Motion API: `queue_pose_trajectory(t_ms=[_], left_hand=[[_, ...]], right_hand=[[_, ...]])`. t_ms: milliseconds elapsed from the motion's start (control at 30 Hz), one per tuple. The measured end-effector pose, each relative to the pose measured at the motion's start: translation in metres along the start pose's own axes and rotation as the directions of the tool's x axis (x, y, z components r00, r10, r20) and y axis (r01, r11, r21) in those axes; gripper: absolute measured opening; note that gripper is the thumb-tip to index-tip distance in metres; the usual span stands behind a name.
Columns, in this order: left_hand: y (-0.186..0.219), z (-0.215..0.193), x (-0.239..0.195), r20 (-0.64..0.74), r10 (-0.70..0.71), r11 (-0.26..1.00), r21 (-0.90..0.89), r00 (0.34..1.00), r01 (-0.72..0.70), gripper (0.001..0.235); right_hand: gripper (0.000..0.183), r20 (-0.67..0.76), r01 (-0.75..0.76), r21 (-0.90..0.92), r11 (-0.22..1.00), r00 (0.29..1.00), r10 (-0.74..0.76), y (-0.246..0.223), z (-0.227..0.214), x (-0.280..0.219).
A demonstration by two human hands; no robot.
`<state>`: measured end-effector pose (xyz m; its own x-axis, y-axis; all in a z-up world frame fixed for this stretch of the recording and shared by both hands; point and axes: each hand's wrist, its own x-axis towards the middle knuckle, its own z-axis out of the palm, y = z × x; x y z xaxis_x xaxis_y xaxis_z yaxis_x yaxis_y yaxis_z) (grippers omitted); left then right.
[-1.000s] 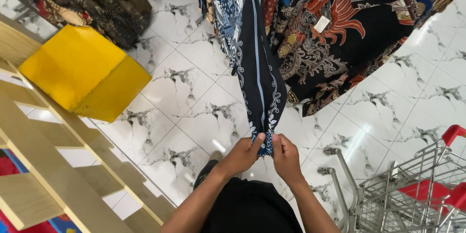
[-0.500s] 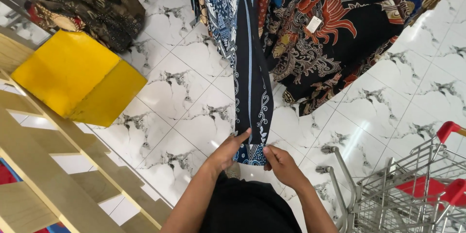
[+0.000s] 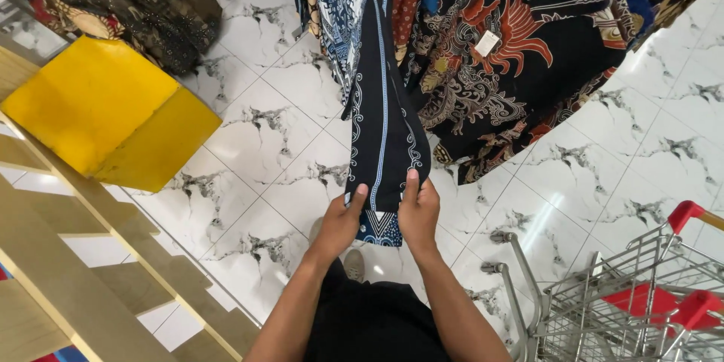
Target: Folding a patterned shirt and placing it on a plastic hanger before hanging it back on a clothing rack.
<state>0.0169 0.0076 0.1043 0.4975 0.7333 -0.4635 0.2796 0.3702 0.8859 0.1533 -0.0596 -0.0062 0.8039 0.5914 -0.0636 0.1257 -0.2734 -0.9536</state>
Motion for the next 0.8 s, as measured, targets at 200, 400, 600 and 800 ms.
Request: queue_pose_trajectory(t_ms=[200, 400, 600, 800], left_hand=[[-0.075, 0.002, 0.04, 0.027, -0.007, 1.0, 0.022, 1.0, 0.007, 0.055], [-0.005, -0.005, 0.046, 0.319, -0.327, 0.773, -0.453, 0.89, 0.445, 0.071], [-0.013, 0.001, 0.096, 0.121, -0.155, 0.777, -0.598, 0.981, 0.196, 0.034], [-0.013, 0.006, 0.079, -0.132, 0.19, 0.93, -0.295, 0.973, -0.222, 0.037]], right_hand=[[0.046, -0.033, 0.004, -0.053, 0.999, 0.999, -0.005, -0.01, -0.012, 0.001], [0.049, 0.371, 0.065, -0.047, 0.997, 0.928, -0.043, 0.023, -0.037, -0.002], [0.039, 0.574, -0.081, -0.078, 0.994, 0.812, 0.111, 0.04, -0.048, 0.014], [0.042, 0.213, -0.051, 0.005, 0.999, 0.976, 0.049, 0.0, 0.009, 0.046]])
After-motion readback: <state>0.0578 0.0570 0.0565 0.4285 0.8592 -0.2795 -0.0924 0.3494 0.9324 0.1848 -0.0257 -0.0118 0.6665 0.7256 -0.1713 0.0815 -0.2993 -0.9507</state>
